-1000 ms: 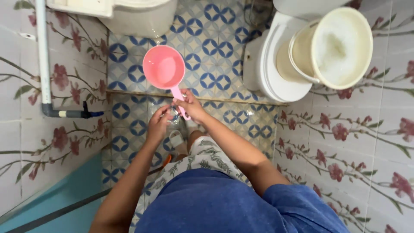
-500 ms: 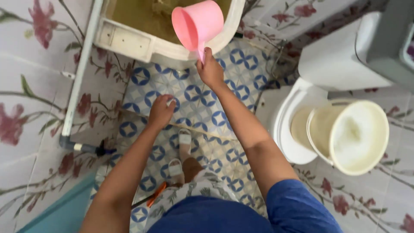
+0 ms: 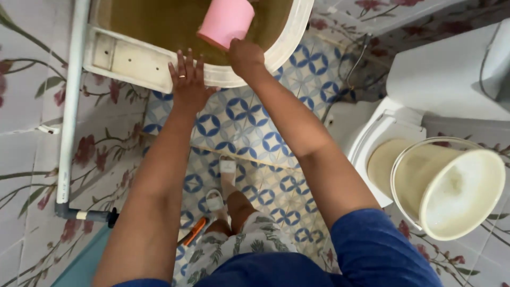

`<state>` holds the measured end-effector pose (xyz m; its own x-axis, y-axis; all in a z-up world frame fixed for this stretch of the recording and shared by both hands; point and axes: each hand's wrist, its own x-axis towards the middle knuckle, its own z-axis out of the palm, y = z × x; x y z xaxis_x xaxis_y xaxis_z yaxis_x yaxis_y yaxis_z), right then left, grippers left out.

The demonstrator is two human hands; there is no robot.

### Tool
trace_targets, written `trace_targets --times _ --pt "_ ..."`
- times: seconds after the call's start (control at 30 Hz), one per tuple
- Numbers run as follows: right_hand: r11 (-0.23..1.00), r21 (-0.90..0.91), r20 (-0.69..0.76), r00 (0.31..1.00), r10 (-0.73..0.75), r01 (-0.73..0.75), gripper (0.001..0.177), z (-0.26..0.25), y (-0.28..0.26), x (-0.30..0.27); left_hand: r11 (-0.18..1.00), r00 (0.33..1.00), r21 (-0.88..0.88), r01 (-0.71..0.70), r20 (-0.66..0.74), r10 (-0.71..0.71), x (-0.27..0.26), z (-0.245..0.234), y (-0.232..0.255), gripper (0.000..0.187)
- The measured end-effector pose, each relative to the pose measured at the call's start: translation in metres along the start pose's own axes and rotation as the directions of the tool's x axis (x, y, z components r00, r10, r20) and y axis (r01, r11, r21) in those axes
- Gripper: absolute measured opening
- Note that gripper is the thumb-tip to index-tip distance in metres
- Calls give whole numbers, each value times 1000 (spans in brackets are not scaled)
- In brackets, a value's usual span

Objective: Scrubbing and rinsing a bathroom floor with soapy water and a squeegee.

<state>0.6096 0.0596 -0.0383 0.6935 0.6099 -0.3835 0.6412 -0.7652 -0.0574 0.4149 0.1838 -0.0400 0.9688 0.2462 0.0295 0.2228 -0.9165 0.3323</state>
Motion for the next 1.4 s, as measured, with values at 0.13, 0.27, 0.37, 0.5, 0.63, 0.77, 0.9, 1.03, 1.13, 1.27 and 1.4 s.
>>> trace_targets --times 0.13,0.27,0.37,0.5,0.63,0.77,0.9,1.03,1.13,1.27,1.4 --pt "975 222 27 999 24 -29 41 -59 3 -34 999 995 -6 32 98 -32 5 4 -4 99" --pt "693 709 -253 964 81 128 38 -20 35 -50 996 983 -60 73 173 -62 5 -2 -3 103" --pt "365 921 -223 951 215 134 34 -31 34 -91 996 969 -28 84 237 -75 9 2 -5 102" --pt "65 992 -121 930 346 104 33 -66 29 -172 996 952 -24 89 295 -78 11 0 -7 99" --pt "-6 991 -118 881 459 136 36 -56 48 -263 998 958 -34 45 284 -34 15 1 -4 100" --pt "12 1000 -24 812 584 21 41 -27 70 -335 1000 959 6 -28 283 25 17 -15 31 100" --pt "-28 974 187 718 670 -227 26 28 89 -360 973 967 -97 -209 130 221 25 -6 84 97" --pt "-89 936 311 681 663 -340 22 80 111 -344 967 975 -183 -175 103 196 48 -3 103 90" --pt "-49 859 437 680 589 -510 18 121 131 -309 968 970 -81 -239 24 242 61 11 98 79" --pt "-181 830 549 713 436 -528 26 145 152 -231 935 934 -12 -354 -44 354 66 15 94 76" --pt "-287 743 670 670 321 -605 31 129 163 -146 932 929 48 -359 -85 361 66 18 95 74"
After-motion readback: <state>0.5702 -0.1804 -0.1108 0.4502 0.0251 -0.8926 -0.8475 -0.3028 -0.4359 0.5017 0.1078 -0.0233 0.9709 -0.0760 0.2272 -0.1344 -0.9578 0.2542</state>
